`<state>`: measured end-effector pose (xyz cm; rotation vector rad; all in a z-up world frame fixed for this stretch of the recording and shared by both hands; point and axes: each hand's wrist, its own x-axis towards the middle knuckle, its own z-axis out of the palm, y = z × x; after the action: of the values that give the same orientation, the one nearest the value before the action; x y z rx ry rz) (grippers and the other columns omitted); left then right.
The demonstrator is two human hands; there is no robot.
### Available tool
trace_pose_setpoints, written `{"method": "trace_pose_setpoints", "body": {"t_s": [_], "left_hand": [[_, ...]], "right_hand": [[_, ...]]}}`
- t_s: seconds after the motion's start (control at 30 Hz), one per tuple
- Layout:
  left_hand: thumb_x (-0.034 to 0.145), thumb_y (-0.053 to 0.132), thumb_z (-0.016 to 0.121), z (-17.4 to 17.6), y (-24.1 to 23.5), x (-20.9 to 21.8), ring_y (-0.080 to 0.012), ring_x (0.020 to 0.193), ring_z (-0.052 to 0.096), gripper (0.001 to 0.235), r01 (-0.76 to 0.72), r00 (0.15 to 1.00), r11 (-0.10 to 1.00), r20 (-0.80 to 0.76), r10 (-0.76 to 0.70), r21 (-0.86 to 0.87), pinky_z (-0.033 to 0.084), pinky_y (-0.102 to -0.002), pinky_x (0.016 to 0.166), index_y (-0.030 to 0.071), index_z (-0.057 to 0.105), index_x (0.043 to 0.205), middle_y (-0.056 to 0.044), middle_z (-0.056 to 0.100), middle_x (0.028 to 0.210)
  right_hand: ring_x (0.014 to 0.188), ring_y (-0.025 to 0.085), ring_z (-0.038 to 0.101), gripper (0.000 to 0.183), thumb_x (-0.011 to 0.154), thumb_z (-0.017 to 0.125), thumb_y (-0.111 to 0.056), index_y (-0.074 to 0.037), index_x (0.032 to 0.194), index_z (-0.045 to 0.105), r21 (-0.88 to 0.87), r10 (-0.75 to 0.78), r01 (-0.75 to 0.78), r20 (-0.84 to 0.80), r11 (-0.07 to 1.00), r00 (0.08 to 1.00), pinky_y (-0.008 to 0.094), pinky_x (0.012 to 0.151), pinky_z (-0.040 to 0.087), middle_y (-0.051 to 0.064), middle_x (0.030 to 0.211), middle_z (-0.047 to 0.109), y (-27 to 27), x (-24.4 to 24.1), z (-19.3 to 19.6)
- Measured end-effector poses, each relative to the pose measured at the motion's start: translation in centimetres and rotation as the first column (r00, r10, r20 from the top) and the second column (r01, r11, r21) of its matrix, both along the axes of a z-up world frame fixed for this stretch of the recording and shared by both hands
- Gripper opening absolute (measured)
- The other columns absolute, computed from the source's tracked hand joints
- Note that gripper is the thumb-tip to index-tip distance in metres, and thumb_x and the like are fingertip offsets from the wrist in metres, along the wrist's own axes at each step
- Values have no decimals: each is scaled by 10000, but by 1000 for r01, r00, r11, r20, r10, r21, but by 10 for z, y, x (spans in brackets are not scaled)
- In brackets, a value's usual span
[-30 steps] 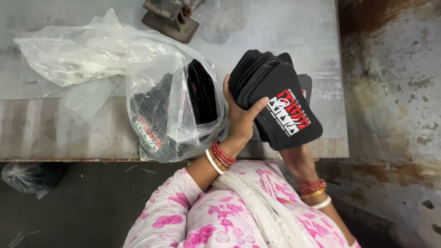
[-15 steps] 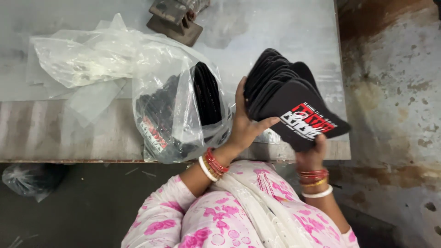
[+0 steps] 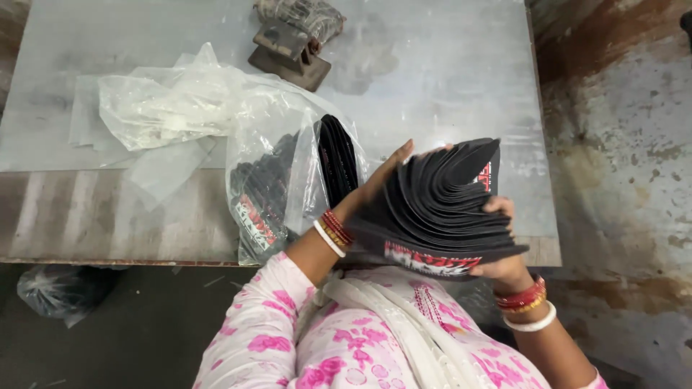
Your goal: The person ties a plastic bag containing black printed items, then uses shears to open a new empty plastic bag, and places a stack of black printed materials inside it before tying the new bag closed.
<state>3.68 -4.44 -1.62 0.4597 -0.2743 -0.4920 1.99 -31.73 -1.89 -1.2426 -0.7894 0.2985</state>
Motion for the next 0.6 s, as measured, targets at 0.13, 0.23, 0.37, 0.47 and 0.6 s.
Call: {"method": "trace_pose_setpoints", "body": {"t_s": [0.13, 0.23, 0.37, 0.47, 0.6], "left_hand": [[1085, 570, 380, -5, 5, -5, -251, 1486, 398, 804, -43, 999, 995, -14, 42, -92, 305, -403, 1267, 12, 248, 1647, -147, 391, 1631], [1060, 605, 438, -11, 17, -20, -268, 1473, 417, 864, -98, 995, 981, -43, 92, -165, 318, -411, 1259, -8, 259, 1642, -164, 419, 1609], [1022, 657, 523, -15, 35, -38, -294, 1454, 445, 958, -191, 981, 945, -78, 176, -267, 338, -424, 1246, -37, 276, 1634, -188, 460, 1577], [997, 691, 581, -17, 40, -42, -311, 1441, 464, 1023, -246, 969, 909, -94, 228, -336, 351, -432, 1238, -57, 287, 1629, -204, 487, 1555], [804, 390, 870, -14, 22, -69, -203, 1486, 406, 1187, -434, 877, 899, 257, 405, 65, 357, -420, 1220, 97, 100, 1658, -46, 376, 1624]], "right_hand": [[1396, 319, 492, 1046, 661, 1023, -274, -87, 1447, 359, 265, 121, -31, -329, 964, 937, 474, 1196, 448, 163, 1463, 456, 28, -21, 5], [1414, 330, 483, 1046, 674, 1020, -285, -81, 1468, 371, 387, 200, -32, -402, 921, 893, 485, 1219, 428, 160, 1469, 461, 52, -35, 28], [1388, 344, 525, 956, 736, 952, -254, -90, 1490, 388, 365, 121, 54, -441, 929, 889, 487, 1179, 450, 177, 1489, 519, 45, -24, 67], [1389, 303, 529, 877, 777, 882, -219, -46, 1483, 393, 209, -119, 216, -396, 954, 910, 451, 1279, 428, 153, 1448, 532, 11, -5, 75], [1369, 299, 552, 943, 741, 869, -217, -66, 1539, 388, 119, -147, 226, -463, 967, 874, 428, 1214, 439, 141, 1426, 546, -13, 27, 55]]}}
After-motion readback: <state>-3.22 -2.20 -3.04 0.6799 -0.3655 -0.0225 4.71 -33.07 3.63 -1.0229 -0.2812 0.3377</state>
